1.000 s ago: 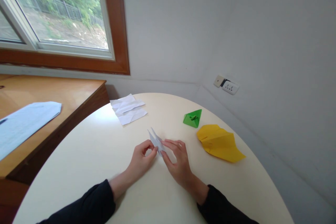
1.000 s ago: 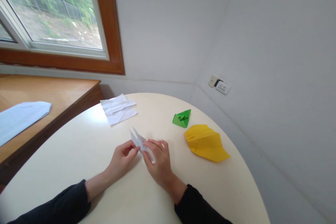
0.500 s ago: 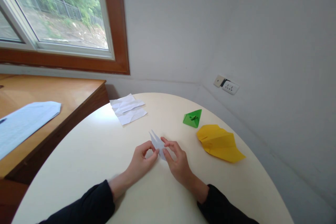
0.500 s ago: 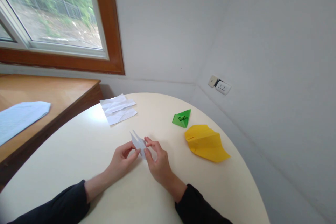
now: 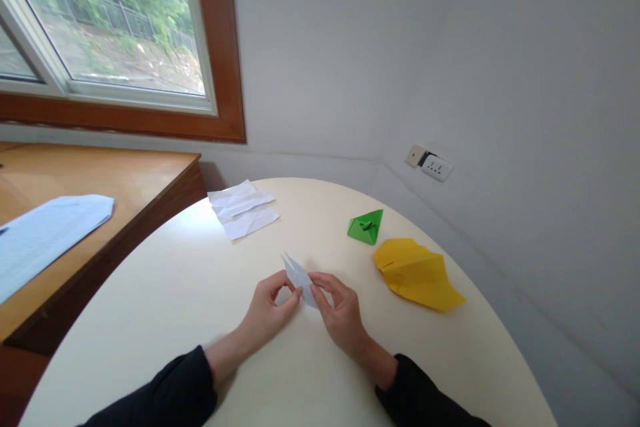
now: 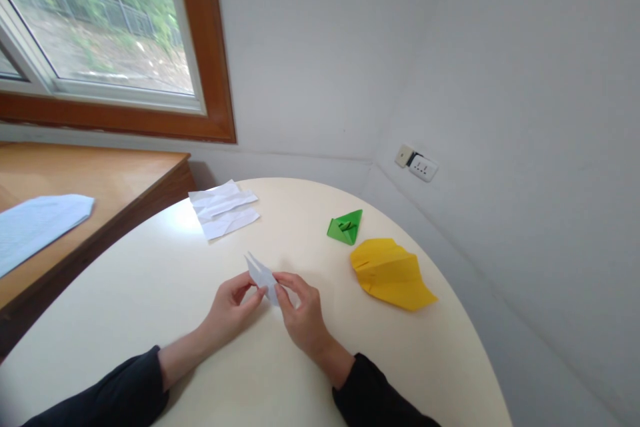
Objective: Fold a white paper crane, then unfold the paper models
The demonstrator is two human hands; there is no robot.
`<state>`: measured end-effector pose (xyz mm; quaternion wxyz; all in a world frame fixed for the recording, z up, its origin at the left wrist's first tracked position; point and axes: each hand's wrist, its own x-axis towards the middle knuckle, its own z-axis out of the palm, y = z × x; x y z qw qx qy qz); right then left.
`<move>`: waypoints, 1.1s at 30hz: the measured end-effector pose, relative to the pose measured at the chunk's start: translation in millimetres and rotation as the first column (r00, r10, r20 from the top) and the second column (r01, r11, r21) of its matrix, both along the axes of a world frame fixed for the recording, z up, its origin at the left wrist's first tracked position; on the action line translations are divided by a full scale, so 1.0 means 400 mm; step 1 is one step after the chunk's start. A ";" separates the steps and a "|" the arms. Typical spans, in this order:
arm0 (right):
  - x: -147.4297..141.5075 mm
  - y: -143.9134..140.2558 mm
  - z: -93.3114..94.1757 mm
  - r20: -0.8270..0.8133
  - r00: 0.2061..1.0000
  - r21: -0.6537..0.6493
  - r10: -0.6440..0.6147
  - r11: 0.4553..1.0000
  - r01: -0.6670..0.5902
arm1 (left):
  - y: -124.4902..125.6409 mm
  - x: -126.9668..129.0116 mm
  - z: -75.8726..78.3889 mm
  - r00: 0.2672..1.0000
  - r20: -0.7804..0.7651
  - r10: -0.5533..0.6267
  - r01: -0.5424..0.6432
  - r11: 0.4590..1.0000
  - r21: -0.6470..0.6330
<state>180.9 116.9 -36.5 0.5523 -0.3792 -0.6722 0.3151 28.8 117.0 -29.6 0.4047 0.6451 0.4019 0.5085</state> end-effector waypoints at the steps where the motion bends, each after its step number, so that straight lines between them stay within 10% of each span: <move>1: -0.002 0.001 -0.001 -0.039 0.999 -0.035 0.008 0.999 -0.009 | 0.000 0.000 -0.001 1.000 0.001 -0.002 0.002 1.000 0.002; 19: -0.024 0.016 0.009 -0.591 0.797 -0.558 -0.125 0.777 -0.293 | 0.009 0.003 -0.003 0.995 0.100 -0.003 0.017 0.991 -0.135; 33: -0.021 0.028 -0.005 -0.512 0.846 -0.558 -0.148 0.806 -0.196 | 0.018 0.016 0.016 0.990 0.124 0.067 -0.027 0.952 -0.304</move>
